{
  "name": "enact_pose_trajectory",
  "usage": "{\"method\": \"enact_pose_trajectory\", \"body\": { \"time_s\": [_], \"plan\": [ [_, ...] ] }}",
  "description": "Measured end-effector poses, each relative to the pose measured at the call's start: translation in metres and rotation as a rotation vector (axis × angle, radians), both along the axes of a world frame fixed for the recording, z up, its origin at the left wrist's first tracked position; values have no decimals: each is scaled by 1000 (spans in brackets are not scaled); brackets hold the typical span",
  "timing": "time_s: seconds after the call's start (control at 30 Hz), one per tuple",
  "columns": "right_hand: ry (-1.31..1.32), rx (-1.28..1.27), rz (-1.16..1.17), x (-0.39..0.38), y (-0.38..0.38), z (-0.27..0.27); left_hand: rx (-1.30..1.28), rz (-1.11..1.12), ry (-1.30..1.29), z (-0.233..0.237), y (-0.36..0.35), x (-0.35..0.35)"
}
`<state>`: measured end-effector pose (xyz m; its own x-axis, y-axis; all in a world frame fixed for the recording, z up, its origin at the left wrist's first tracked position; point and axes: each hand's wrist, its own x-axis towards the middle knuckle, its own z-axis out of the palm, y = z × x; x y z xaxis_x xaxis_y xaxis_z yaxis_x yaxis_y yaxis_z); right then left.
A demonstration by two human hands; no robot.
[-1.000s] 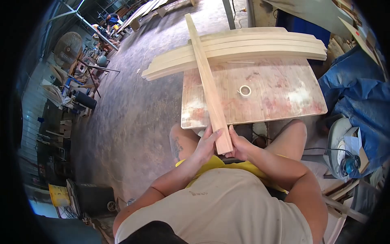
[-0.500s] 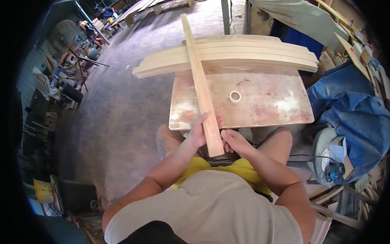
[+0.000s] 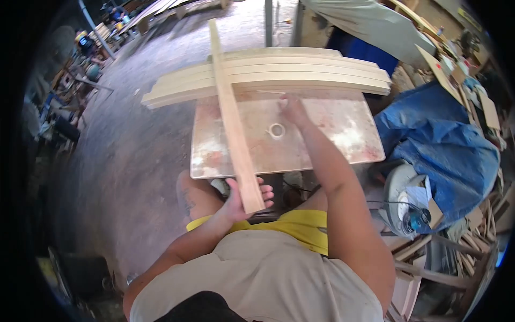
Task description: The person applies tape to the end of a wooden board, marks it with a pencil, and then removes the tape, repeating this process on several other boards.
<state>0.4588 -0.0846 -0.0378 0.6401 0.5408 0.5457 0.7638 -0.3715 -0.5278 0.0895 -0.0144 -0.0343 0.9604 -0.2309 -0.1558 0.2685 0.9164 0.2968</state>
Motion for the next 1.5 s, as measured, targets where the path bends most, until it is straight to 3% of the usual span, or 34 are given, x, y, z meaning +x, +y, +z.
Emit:
{"method": "enact_pose_trajectory", "body": {
  "time_s": [0.03, 0.1, 0.13, 0.2, 0.23, 0.27, 0.3, 0.33, 0.37, 0.43, 0.47, 0.53, 0.57, 0.63, 0.7, 0.77, 0.83, 0.9, 1.0, 1.07, 1.1, 1.2, 1.27, 1.4, 1.47, 1.5],
  "plan": [
    [-135, -76, 40, 21, 0, -12, -4, -31, -40, 0, -1, -1],
    [231, -124, 126, 85, 15, -76, -6, -89, -95, -2, 0, -3],
    [951, 129, 67, 64, 22, -35, -2, -114, -113, -3, 2, -2],
    [1036, 211, -81, 51, 30, -16, 20, -137, -129, -9, 3, -4],
    [404, -97, 48, 123, 28, -102, 46, -128, -213, -10, 2, -5],
    [455, -261, -80, 131, 32, -100, 63, -116, -250, -11, 0, -6],
    [706, -30, -186, 67, 35, -28, 20, -140, -244, -14, 1, -6],
    [805, -154, -262, 38, 37, 12, 15, -114, -263, -13, -2, -7],
    [1061, 145, -354, -6, 47, 60, 56, -100, -295, -5, -1, -8],
    [-156, -698, -245, 29, 33, 7, 59, -70, -304, -4, -4, -6],
    [-160, -691, -229, 34, 41, 3, 59, -80, -312, -5, -5, -5],
    [121, -546, -210, 37, 29, 1, 79, -71, -318, -7, -5, -5],
    [126, -549, -233, 36, 22, -3, 97, -70, -329, -8, -5, -4],
    [-120, -628, -160, 25, 15, 9, 89, -79, -295, -9, -4, -4],
    [232, -273, -80, 52, 17, -22, 89, -87, -263, -5, -1, -4],
    [485, 151, 50, 20, 9, -11, 109, -106, -267, -2, 3, -2],
    [1071, 361, 185, -47, -15, 47, 126, -105, -275, 7, 6, -1],
    [1283, 609, 322, -101, -40, 72, 141, -83, -261, 17, 6, 2],
    [1313, 576, 326, -155, -75, 99, 170, -30, -300, 24, 4, 3],
    [1322, 645, 526, -189, -98, 118, 208, -8, -310, 26, 3, 4],
    [1317, 646, 513, -200, -111, 125, 230, 2, -310, 32, 3, 4],
    [1111, 564, 636, -222, -132, 136, 226, 9, -322, 39, 6, 5],
    [1141, 696, 870, -232, -149, 131, 200, 37, -280, 42, 6, 3],
    [1155, 865, 935, -272, -146, 166, 221, 60, -256, 64, 9, 5],
    [904, 940, 1111, -283, -141, 172, 215, 74, -255, 73, 10, 7],
    [717, 876, 1039, -282, -139, 174, 201, 70, -265, 79, 10, 7]
  ]
}}
